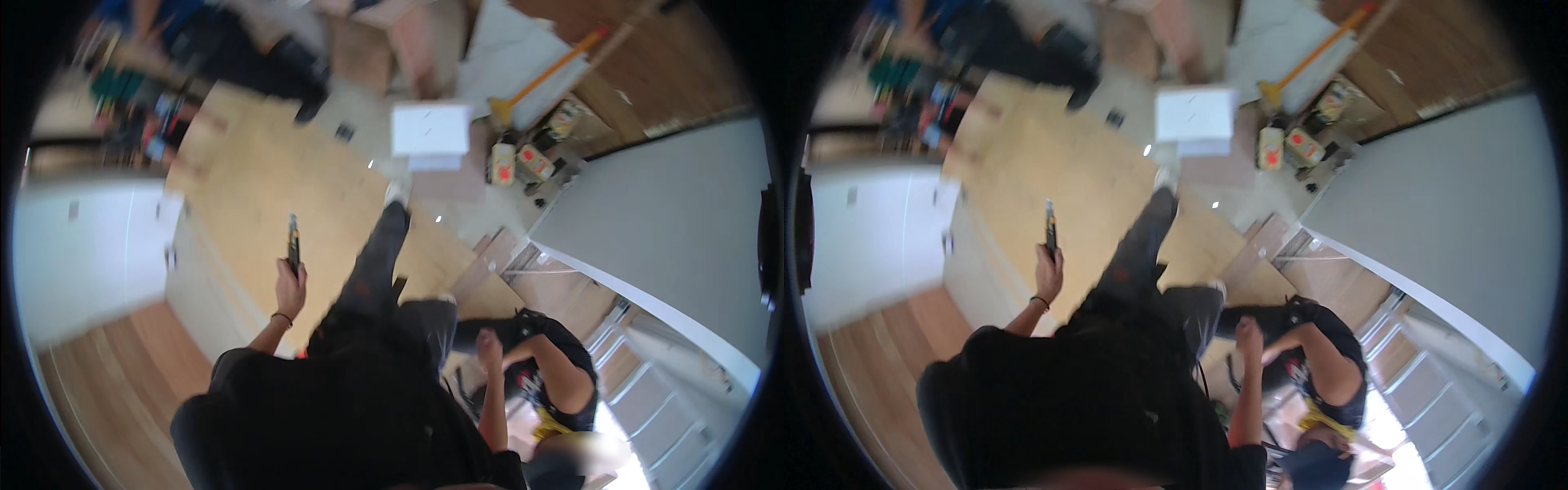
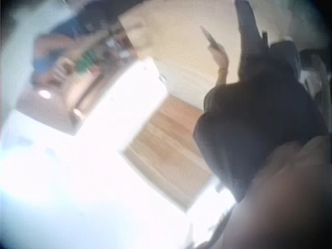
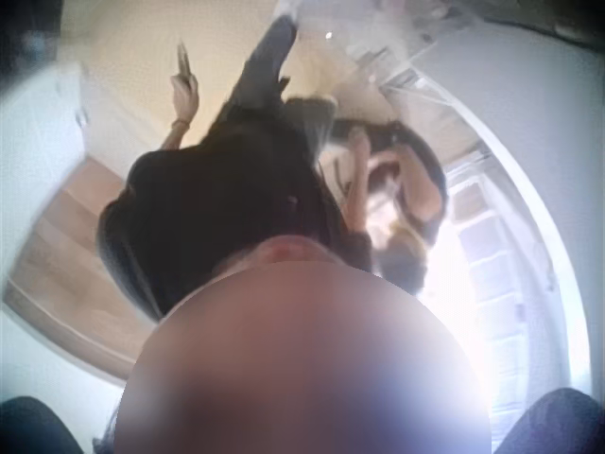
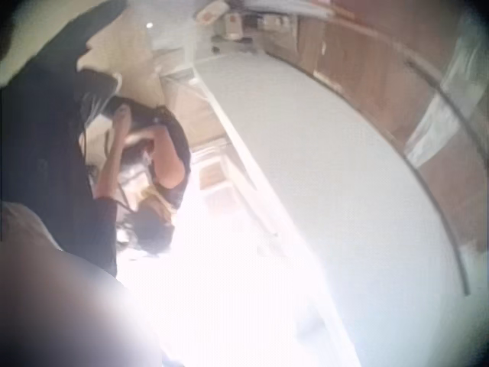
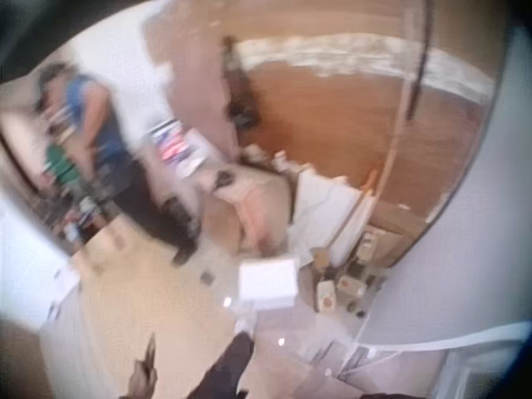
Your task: The person marks a line on a large plywood sheet, then uses a straightedge and utility knife to cut along the marked line. They reposition the straightedge and continue cutting to separate a strip from the sheet.
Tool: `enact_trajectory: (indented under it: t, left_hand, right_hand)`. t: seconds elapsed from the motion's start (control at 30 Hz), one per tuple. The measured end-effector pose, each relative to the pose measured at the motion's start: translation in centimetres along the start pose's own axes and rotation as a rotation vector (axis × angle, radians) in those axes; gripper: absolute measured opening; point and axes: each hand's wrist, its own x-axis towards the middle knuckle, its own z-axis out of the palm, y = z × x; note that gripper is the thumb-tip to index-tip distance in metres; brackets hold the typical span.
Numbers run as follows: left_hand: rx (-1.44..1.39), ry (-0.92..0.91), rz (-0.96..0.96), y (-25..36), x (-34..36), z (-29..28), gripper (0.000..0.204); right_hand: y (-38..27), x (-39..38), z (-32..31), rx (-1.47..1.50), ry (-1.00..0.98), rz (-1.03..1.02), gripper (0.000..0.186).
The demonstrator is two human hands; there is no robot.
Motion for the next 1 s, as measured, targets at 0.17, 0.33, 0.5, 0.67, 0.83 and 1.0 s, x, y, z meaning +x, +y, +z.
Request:
enact_trajectory:
  t: [0.17,0.33,0.5,0.67,0.83,1.0]
  left_hand:
    - [-0.093,0.124,-0.434,-9.2,-28.1,0.3,0.037]
    - [-0.4,0.447,-0.652,-9.6,-37.0,2.3,0.039]
    - [-0.463,0.316,-0.717,-10.0,-42.6,-2.0,0.041]
    - [-0.525,0.341,-0.912,-9.7,-45.5,-4.2,0.042]
    - [-0.608,0.54,-1.171,-16.2,-50.6,-1.6,0.042]
    - [-0.623,0.576,-1.4,-27.5,-57.8,-0.7,0.041]
  right_hand:
    - [5.6,1.8,-8.8,0.095,-0.046,-0.088,0.022]
    - [9.4,3.9,-10.7,0.397,-0.409,0.099,0.018]
    - [3.9,1.1,-11.7,-0.086,-0.898,-0.045,0.026]
    - [-18.0,7.9,-10.1,-0.922,-0.855,-0.169,0.032]
    - [-47.9,7.1,1.0,-1.113,-0.508,-0.956,0.028]
    - [-66.9,-16.7,28.6,-0.822,-0.72,-1.528,0.036]
